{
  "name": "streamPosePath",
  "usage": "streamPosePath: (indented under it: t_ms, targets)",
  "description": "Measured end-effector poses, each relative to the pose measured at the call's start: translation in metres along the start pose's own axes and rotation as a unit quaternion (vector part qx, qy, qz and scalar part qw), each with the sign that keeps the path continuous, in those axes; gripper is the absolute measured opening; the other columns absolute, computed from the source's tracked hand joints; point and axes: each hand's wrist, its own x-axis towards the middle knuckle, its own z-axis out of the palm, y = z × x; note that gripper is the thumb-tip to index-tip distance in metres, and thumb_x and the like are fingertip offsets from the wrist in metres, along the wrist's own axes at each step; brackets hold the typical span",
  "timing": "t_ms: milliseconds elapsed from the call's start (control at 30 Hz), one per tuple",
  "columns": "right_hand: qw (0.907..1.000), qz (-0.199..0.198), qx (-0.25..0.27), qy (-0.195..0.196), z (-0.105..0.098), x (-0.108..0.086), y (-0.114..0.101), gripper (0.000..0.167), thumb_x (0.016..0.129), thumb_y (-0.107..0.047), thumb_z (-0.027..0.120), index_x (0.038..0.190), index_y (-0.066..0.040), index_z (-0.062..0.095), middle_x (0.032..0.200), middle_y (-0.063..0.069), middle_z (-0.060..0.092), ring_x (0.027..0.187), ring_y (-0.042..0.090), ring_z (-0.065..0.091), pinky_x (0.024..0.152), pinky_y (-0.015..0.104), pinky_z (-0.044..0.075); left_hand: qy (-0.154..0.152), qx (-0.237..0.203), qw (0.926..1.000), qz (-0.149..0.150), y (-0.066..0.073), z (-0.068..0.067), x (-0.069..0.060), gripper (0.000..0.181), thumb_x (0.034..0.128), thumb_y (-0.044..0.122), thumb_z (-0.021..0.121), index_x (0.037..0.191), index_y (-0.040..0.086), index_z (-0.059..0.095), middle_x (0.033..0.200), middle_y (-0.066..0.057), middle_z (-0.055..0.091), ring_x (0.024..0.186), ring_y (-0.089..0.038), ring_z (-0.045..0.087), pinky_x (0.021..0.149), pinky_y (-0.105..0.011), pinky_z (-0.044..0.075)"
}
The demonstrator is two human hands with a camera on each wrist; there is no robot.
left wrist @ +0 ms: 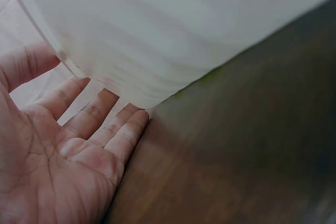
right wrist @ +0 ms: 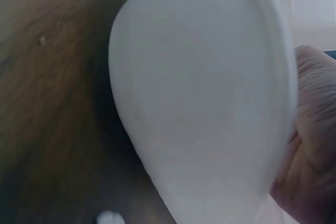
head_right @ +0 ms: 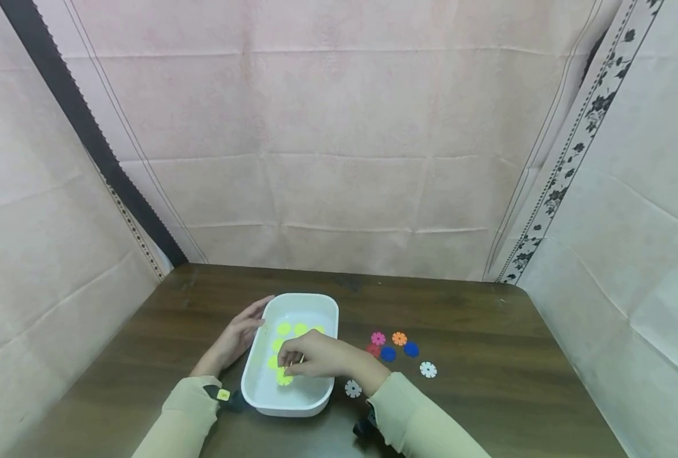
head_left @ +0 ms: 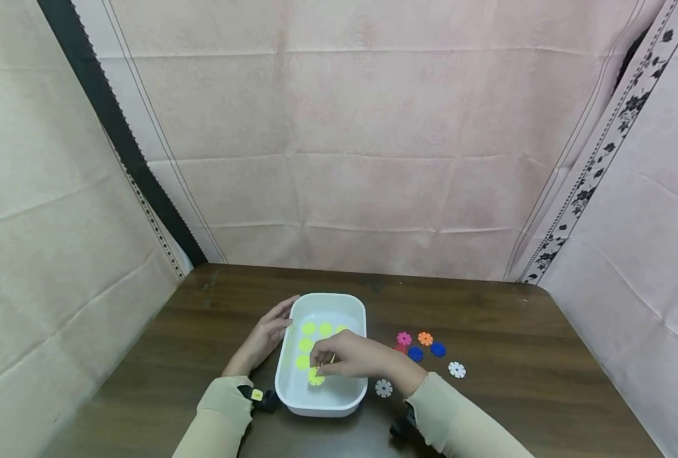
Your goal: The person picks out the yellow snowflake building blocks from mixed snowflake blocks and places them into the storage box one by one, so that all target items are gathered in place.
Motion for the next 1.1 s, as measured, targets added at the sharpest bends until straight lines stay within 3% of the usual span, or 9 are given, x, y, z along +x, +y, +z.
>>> streamPosePath:
  t_ms: [367, 600, 1100]
  targets:
    - [0.9994, 0.024, -0.025, -0.001, 0.018, 0.032, 0.006, 0.01, 0.093, -0.011, 0.072, 0.102, -0.015, 0.07, 0.091, -0.014, 0.069, 0.083, -0.006, 0.062, 0.079, 0.013, 0.05, -0.006, -0.003, 0.9999, 0.008, -0.002, -0.003, -0.001, 0.058, 0.1, 0.011, 0.049, 0.156, 0.016, 0.037, 0.158, -0.011, 0.038, 0.142, -0.032, 0.038, 0.102, -0.025, 0.045]
    - [0.9983, 0.048, -0.033, -0.011, 0.021, 0.032, 0.008, 0.012, 0.093, -0.012, 0.072, 0.103, -0.016, 0.07, 0.091, -0.014, 0.069, 0.084, -0.005, 0.062, 0.079, 0.015, 0.05, -0.006, -0.009, 0.9999, 0.006, -0.001, -0.002, -0.002, 0.058, 0.0996, 0.011, 0.05, 0.156, 0.016, 0.038, 0.157, -0.012, 0.038, 0.138, -0.031, 0.043, 0.102, -0.026, 0.046]
    - [0.9988, 0.041, -0.025, -0.009, 0.021, 0.031, 0.007, 0.013, 0.094, -0.012, 0.071, 0.106, -0.016, 0.071, 0.098, -0.014, 0.072, 0.092, -0.006, 0.063, 0.084, 0.015, 0.051, -0.006, -0.008, 0.9999, 0.007, -0.001, 0.0, -0.001, 0.057, 0.1006, 0.008, 0.048, 0.156, 0.016, 0.037, 0.158, -0.011, 0.037, 0.14, -0.033, 0.041, 0.101, -0.025, 0.046]
